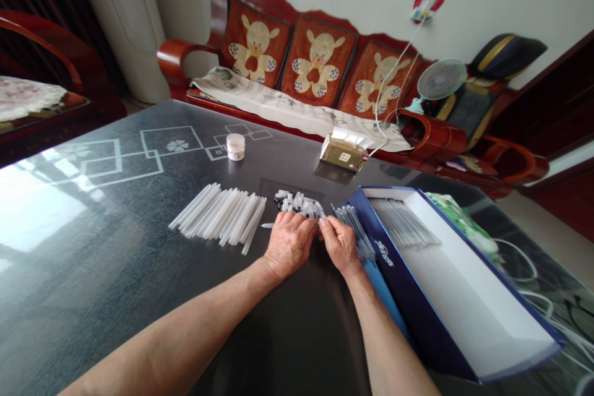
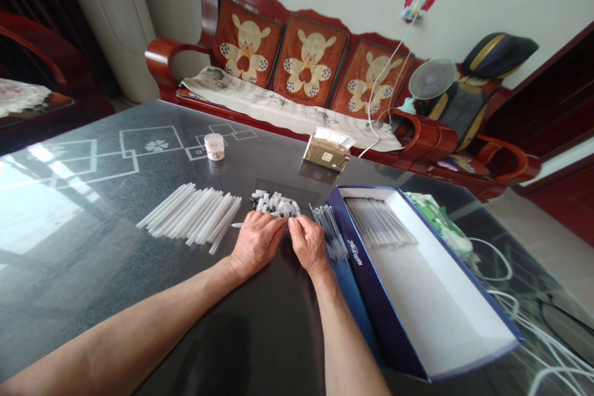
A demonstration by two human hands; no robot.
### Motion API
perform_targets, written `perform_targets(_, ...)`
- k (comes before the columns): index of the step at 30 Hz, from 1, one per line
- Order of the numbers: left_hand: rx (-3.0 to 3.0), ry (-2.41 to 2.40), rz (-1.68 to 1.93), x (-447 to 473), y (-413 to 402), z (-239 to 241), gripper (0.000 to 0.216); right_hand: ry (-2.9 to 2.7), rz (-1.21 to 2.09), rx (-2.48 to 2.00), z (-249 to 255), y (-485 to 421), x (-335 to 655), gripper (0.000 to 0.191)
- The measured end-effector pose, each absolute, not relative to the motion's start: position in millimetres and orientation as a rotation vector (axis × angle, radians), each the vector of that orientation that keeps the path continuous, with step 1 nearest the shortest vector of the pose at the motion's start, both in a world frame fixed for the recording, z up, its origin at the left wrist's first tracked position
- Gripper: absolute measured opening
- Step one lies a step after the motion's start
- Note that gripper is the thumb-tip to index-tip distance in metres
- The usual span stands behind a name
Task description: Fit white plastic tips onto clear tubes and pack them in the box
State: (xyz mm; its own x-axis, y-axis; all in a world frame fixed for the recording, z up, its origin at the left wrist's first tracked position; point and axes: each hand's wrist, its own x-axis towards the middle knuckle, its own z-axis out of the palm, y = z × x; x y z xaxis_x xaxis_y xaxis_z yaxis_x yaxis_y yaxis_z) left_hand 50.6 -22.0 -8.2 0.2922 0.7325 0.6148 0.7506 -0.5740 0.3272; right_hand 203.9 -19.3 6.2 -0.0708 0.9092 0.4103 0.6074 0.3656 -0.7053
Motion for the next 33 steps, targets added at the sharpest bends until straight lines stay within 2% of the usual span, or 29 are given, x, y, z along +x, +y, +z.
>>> perform_targets(4,-2.494,-1.423,-1.192,50.4,-21.6,-8.1,0.023,-1.712,0.464,-1.335,4.0,-19.1,202.7,0.037)
perform_targets(9,-2.473,-1.424,-1.211,50.5,-20.6,-9.6,0.022,-1.75,0.494,-1.313,6.5,-21.4,204.2,0.021)
perform_targets(12,-2.477,-1.432,-1.2,50.8,-20.1,-10.2,0.023,-1.783,0.488,-1.31,7.9,-21.7,204.7,0.018)
perform_targets(19,-2.519,-1.414,-1.163,51.0,-21.0,-9.4,0.024,-1.775,0.414,-1.331,4.6,-19.5,202.9,0.038)
perform_targets(23,-2.513,-1.419,-1.192,51.1,-20.7,-10.4,0.023,-1.727,0.446,-1.319,4.7,-20.4,202.9,0.036)
perform_targets(28,-2.507,-1.426,-1.188,51.2,-20.0,-10.6,0.025,-1.8,0.416,-1.314,10.0,-22.1,203.8,0.023)
perform_targets(33,-2.53,-1.406,-1.168,51.2,-20.6,-9.6,0.026,-1.801,0.371,-1.344,6.4,-20.3,202.5,0.038)
